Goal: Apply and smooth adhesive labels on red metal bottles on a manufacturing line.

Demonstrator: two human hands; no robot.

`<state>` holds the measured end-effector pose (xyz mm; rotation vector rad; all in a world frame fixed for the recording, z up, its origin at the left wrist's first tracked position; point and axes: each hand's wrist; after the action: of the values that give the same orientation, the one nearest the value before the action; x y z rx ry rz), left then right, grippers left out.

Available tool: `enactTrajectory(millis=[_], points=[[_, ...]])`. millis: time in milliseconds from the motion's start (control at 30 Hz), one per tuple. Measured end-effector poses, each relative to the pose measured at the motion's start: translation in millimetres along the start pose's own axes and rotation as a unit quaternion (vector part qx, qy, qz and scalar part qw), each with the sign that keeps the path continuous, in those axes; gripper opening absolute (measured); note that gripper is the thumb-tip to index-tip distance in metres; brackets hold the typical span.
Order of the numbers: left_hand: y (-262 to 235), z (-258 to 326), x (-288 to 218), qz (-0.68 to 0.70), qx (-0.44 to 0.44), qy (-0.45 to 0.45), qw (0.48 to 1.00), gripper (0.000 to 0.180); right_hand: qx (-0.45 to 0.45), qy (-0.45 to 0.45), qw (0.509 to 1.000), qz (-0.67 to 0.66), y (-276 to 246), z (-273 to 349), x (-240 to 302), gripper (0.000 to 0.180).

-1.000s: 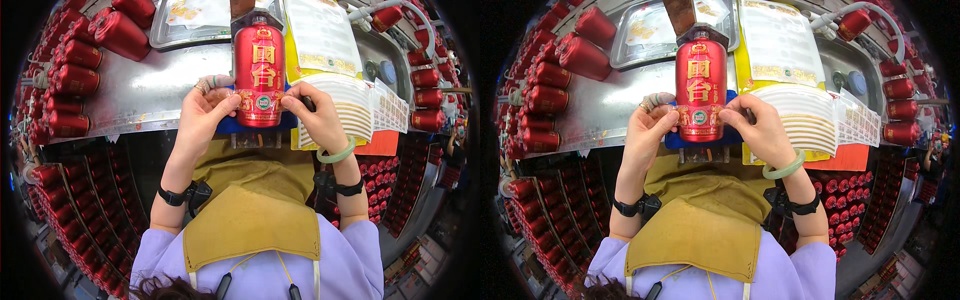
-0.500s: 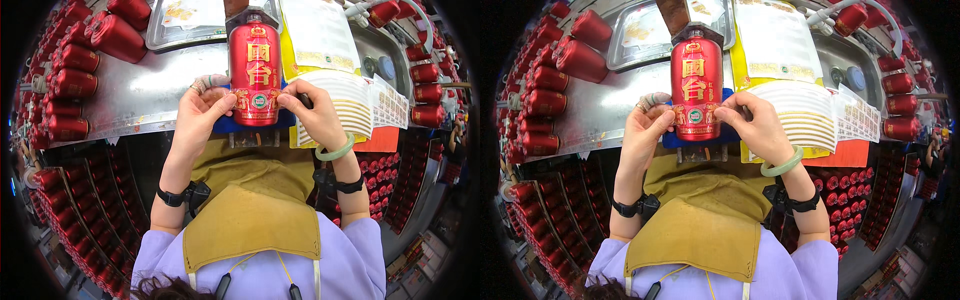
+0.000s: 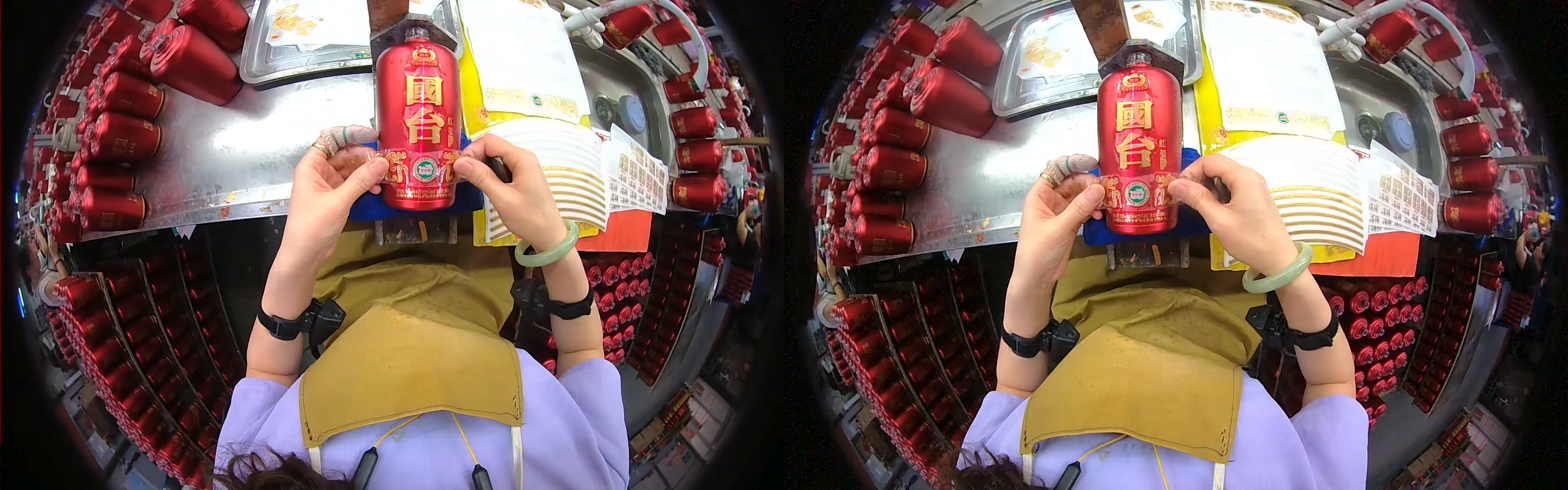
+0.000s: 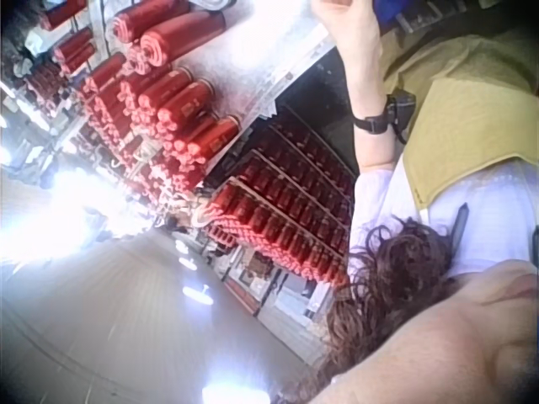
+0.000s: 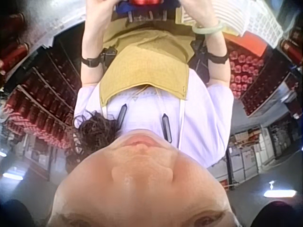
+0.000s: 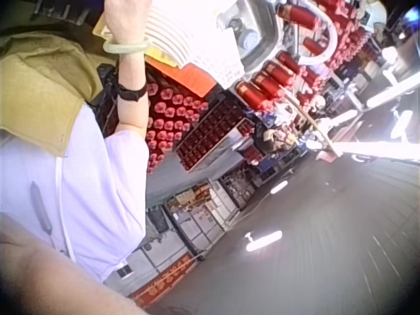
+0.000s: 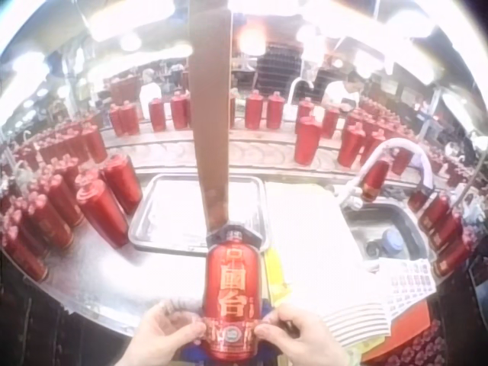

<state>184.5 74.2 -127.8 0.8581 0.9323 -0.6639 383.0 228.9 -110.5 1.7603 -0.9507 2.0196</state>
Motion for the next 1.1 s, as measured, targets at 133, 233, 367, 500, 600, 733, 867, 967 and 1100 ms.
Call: enactTrajectory(millis=[133, 233, 367, 500, 600, 733, 867, 967, 1100], points=[[0.7, 0.3, -0.2, 0.002, 0.006, 0.003, 1.000, 0.037, -0.001, 0.003, 1.000, -0.005, 0.4, -0.4, 1.9, 0.019], [0.0, 0.2, 0.1, -0.001, 0.004, 0.003, 1.000, 0.037, 0.002, -0.003, 1.000, 0.001, -0.5, -0.3, -0.5, 0.020], [1.1, 0.6, -0.5, -0.002, 0.002, 0.004, 1.000, 0.037, -0.002, -0.003, 1.000, -0.004, 0.0, -0.7, -1.3, 0.019], [1.2, 0.1, -0.1, -0.001, 0.004, 0.006, 1.000, 0.036, -0.004, -0.009, 1.000, 0.002, 0.4, -0.8, -2.2, 0.019], [1.7, 0.4, -0.7, 0.001, 0.005, 0.008, 1.000, 0.036, -0.005, -0.011, 1.000, -0.003, 0.2, -0.9, -2.9, 0.019], [1.6, 0.3, -1.5, 0.002, 0.005, 0.003, 1.000, 0.036, -0.009, -0.016, 1.000, 0.005, 0.8, -0.9, 0.8, 0.018], [1.6, 0.4, 0.0, -0.012, -0.001, 0.016, 1.000, 0.036, 0.017, 0.039, 0.998, 0.046, -4.3, -1.8, 13.3, 0.021], [2.5, 1.4, -0.7, -0.023, -0.005, 0.016, 1.000, 0.035, -0.062, 0.003, 0.977, 0.206, -15.3, -2.2, -1.1, 0.035], [1.7, 0.2, -0.4, -0.020, -0.011, 0.008, 1.000, 0.042, -0.120, 0.008, 0.993, -0.010, -25.6, 4.9, 7.6, 0.029]])
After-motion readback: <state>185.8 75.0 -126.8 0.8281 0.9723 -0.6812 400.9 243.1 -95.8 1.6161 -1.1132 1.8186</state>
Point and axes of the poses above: each hand's wrist, its own z-axis away from the middle knuckle, its own y-axis out of the palm, x = y × z, and after that the axes turned 6 degrees about -y, right-handed
